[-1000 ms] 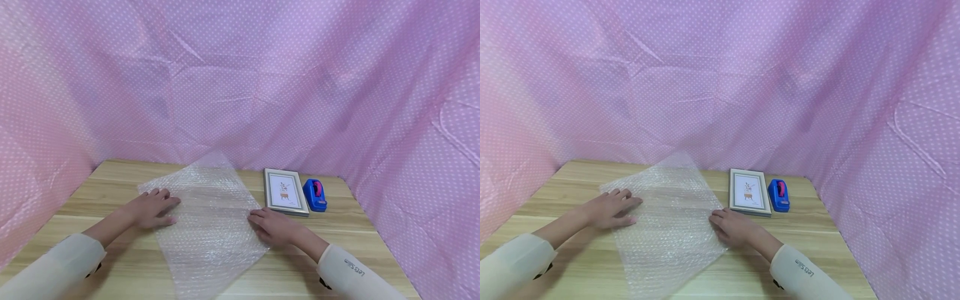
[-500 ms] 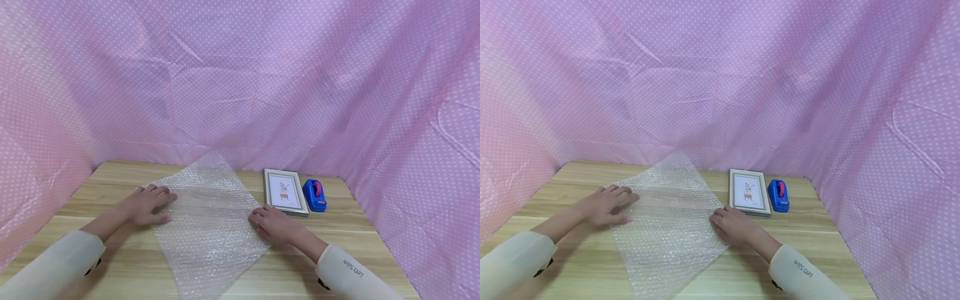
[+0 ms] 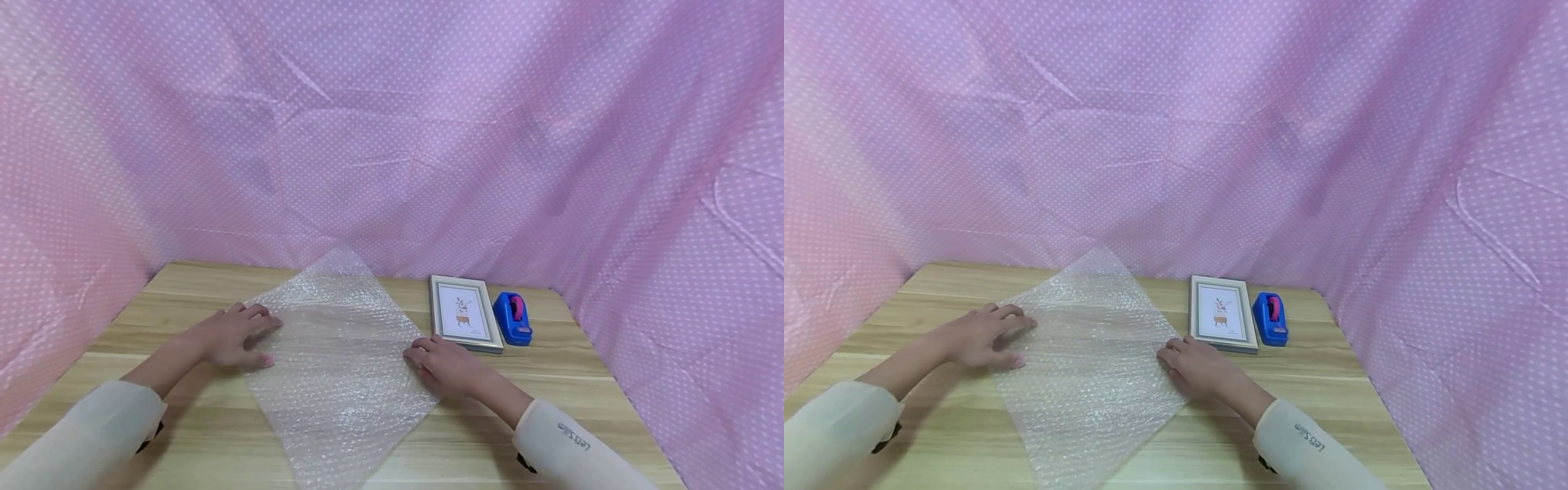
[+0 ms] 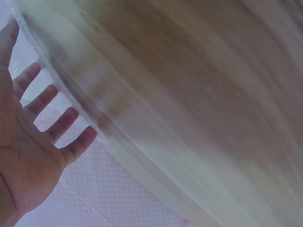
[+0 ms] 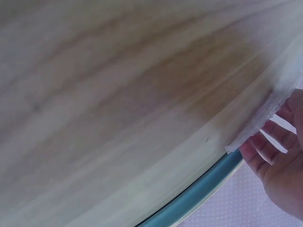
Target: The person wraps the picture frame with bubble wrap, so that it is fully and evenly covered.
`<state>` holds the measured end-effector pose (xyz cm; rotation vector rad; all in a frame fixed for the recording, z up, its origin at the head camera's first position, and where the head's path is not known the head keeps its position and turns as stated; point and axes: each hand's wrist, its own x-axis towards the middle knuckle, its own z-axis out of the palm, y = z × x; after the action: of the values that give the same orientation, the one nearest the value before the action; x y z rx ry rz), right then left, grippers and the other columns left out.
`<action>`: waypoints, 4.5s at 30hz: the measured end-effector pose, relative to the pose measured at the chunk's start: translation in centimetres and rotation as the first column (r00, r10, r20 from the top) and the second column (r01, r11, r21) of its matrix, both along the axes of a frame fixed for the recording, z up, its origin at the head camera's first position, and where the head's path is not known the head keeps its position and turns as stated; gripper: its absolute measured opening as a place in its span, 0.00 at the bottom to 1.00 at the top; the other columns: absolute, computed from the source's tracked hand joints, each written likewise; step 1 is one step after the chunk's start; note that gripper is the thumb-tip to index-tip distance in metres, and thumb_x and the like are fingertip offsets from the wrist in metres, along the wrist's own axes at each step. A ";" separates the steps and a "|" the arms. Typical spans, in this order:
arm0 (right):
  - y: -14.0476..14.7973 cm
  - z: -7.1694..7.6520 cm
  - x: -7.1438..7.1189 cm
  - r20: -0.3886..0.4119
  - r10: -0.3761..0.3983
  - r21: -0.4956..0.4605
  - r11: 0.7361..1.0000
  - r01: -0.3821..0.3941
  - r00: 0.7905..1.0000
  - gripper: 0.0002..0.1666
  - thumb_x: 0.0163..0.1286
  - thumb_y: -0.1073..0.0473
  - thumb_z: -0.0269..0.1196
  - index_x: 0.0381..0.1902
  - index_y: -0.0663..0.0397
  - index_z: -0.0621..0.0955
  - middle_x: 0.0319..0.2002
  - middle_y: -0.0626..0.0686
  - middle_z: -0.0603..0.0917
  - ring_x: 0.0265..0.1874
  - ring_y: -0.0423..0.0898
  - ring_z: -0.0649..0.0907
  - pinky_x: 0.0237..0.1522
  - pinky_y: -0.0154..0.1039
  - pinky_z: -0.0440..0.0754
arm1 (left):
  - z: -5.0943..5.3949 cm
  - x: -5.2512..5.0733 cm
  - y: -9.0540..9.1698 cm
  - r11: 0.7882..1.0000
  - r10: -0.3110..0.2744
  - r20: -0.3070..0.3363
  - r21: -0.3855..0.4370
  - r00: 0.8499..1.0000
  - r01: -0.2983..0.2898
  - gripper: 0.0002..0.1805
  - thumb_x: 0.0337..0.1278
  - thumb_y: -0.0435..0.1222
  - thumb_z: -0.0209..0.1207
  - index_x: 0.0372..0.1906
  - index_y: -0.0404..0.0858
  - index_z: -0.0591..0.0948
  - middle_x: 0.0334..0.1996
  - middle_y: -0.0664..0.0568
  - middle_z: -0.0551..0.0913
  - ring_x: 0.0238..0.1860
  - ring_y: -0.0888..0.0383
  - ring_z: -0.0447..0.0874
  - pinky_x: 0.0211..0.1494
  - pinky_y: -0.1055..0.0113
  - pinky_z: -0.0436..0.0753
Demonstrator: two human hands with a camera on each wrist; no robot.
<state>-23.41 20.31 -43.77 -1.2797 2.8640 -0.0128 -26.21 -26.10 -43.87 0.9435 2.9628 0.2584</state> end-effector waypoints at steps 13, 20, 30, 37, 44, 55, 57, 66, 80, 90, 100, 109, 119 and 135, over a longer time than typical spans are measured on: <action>0.9 0.9 -0.9 -0.068 0.054 -0.065 0.996 -0.058 0.996 0.20 0.71 0.60 0.65 0.60 0.50 0.82 0.53 0.52 0.85 0.50 0.51 0.83 0.53 0.49 0.83 | 0.0 0.1 0.1 1.000 0.004 -0.005 0.015 1.000 -0.004 0.46 0.53 0.71 0.61 0.70 0.46 0.75 0.64 0.40 0.74 0.61 0.26 0.71 0.52 0.21 0.71; 2.4 1.7 -3.2 -0.140 -0.013 -0.117 0.993 -0.004 0.990 0.17 0.69 0.62 0.66 0.56 0.55 0.84 0.47 0.53 0.86 0.44 0.51 0.85 0.48 0.50 0.85 | -0.4 0.3 -0.2 1.000 0.016 -0.008 0.022 1.000 -0.015 0.46 0.55 0.72 0.59 0.72 0.47 0.74 0.65 0.41 0.73 0.63 0.30 0.70 0.55 0.21 0.68; 5.4 2.4 -7.0 -0.128 -0.201 -0.089 0.978 0.191 0.971 0.20 0.72 0.58 0.64 0.60 0.58 0.82 0.55 0.61 0.84 0.54 0.61 0.83 0.58 0.59 0.81 | -0.7 0.6 -0.5 0.998 0.051 0.085 0.036 0.995 -0.054 0.47 0.58 0.71 0.57 0.76 0.50 0.68 0.71 0.41 0.66 0.65 0.32 0.63 0.58 0.24 0.63; 7.0 1.9 -9.2 -0.171 -0.286 -0.102 0.957 0.271 0.943 0.23 0.71 0.58 0.65 0.60 0.61 0.80 0.55 0.63 0.83 0.53 0.64 0.82 0.56 0.61 0.80 | -0.9 0.6 -0.4 0.997 0.058 0.089 0.049 0.994 -0.062 0.47 0.58 0.71 0.57 0.76 0.51 0.68 0.72 0.41 0.66 0.66 0.32 0.62 0.59 0.26 0.64; 8.1 1.9 -11.0 -0.025 -0.434 -0.060 0.900 0.432 0.901 0.31 0.73 0.55 0.62 0.69 0.62 0.73 0.64 0.68 0.76 0.64 0.70 0.74 0.67 0.64 0.70 | -1.2 0.4 -0.6 0.996 0.058 0.080 0.057 0.995 -0.063 0.46 0.58 0.71 0.57 0.76 0.52 0.68 0.72 0.42 0.66 0.65 0.32 0.64 0.58 0.27 0.64; 9.4 2.1 -13.4 0.124 -0.462 -0.169 0.862 0.477 0.878 0.35 0.74 0.61 0.60 0.74 0.67 0.65 0.65 0.75 0.72 0.67 0.72 0.70 0.69 0.67 0.66 | -1.2 0.6 -1.0 0.996 0.062 0.077 0.067 0.995 -0.067 0.46 0.57 0.70 0.58 0.76 0.50 0.69 0.71 0.42 0.67 0.64 0.34 0.64 0.57 0.29 0.64; 9.6 1.9 -13.7 0.158 -0.472 -0.193 0.847 0.496 0.867 0.34 0.74 0.62 0.59 0.73 0.70 0.66 0.64 0.75 0.74 0.66 0.72 0.71 0.69 0.66 0.66 | -1.3 0.5 -1.0 0.996 0.062 0.075 0.064 0.995 -0.067 0.46 0.57 0.71 0.58 0.76 0.51 0.69 0.71 0.43 0.67 0.64 0.35 0.64 0.57 0.29 0.64; 9.9 1.3 -14.9 0.235 -0.463 -0.307 0.799 0.517 0.855 0.29 0.70 0.67 0.60 0.67 0.70 0.72 0.62 0.71 0.77 0.65 0.69 0.74 0.70 0.63 0.67 | -1.4 0.3 -0.9 0.996 0.059 0.101 0.066 0.993 -0.066 0.47 0.57 0.71 0.57 0.77 0.52 0.67 0.72 0.43 0.65 0.66 0.33 0.62 0.59 0.28 0.62; 10.7 1.7 -16.7 0.435 -0.541 -0.290 0.673 0.680 0.720 0.41 0.63 0.74 0.61 0.73 0.76 0.62 0.69 0.77 0.67 0.68 0.73 0.68 0.70 0.61 0.68 | -1.4 0.1 -0.9 0.996 0.064 0.121 0.055 0.991 -0.071 0.48 0.57 0.72 0.56 0.78 0.52 0.66 0.74 0.42 0.63 0.68 0.33 0.60 0.60 0.26 0.60; 10.1 0.2 -16.9 0.611 -0.471 -0.398 0.512 0.761 0.636 0.39 0.66 0.75 0.64 0.73 0.75 0.63 0.65 0.77 0.71 0.61 0.69 0.76 0.63 0.57 0.77 | -1.6 -0.1 -0.9 0.995 0.054 0.103 0.076 0.993 -0.062 0.47 0.57 0.70 0.58 0.77 0.50 0.67 0.73 0.41 0.65 0.66 0.33 0.62 0.59 0.29 0.62; 9.8 -0.9 -17.5 0.699 -0.433 -0.434 0.378 0.818 0.570 0.38 0.68 0.73 0.64 0.73 0.73 0.64 0.64 0.73 0.73 0.58 0.63 0.79 0.61 0.53 0.80 | -1.8 -0.4 -1.1 0.996 0.068 0.118 0.055 0.991 -0.075 0.49 0.56 0.72 0.57 0.77 0.51 0.66 0.73 0.42 0.64 0.67 0.33 0.60 0.60 0.28 0.61; 9.8 -0.8 -18.0 0.774 -0.354 -0.439 0.298 0.848 0.525 0.40 0.68 0.77 0.60 0.73 0.78 0.57 0.67 0.75 0.66 0.62 0.62 0.74 0.65 0.51 0.76 | -1.5 -0.3 -0.9 0.995 0.067 0.119 0.064 0.991 -0.075 0.48 0.57 0.71 0.58 0.77 0.51 0.66 0.74 0.41 0.64 0.68 0.33 0.60 0.60 0.26 0.60; 9.5 -0.4 -17.7 0.782 -0.309 -0.475 0.267 0.839 0.541 0.40 0.66 0.79 0.60 0.73 0.77 0.57 0.67 0.73 0.68 0.58 0.58 0.76 0.61 0.45 0.79 | -1.6 -0.2 -1.0 0.996 0.063 0.124 0.061 0.990 -0.071 0.48 0.56 0.72 0.57 0.77 0.52 0.66 0.74 0.41 0.63 0.67 0.33 0.60 0.60 0.25 0.60; 9.7 1.6 -17.5 0.761 -0.284 -0.547 0.200 0.813 0.583 0.37 0.69 0.75 0.62 0.72 0.70 0.61 0.66 0.67 0.70 0.44 0.45 0.80 0.44 0.32 0.82 | -1.5 -0.3 -1.0 0.996 0.074 0.127 0.042 0.989 -0.079 0.49 0.56 0.73 0.56 0.78 0.53 0.65 0.74 0.42 0.63 0.68 0.33 0.60 0.61 0.25 0.60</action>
<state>-40.87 30.01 -42.20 0.1393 2.5188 -1.7709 -26.49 -27.11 -45.32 0.7873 2.8928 0.3766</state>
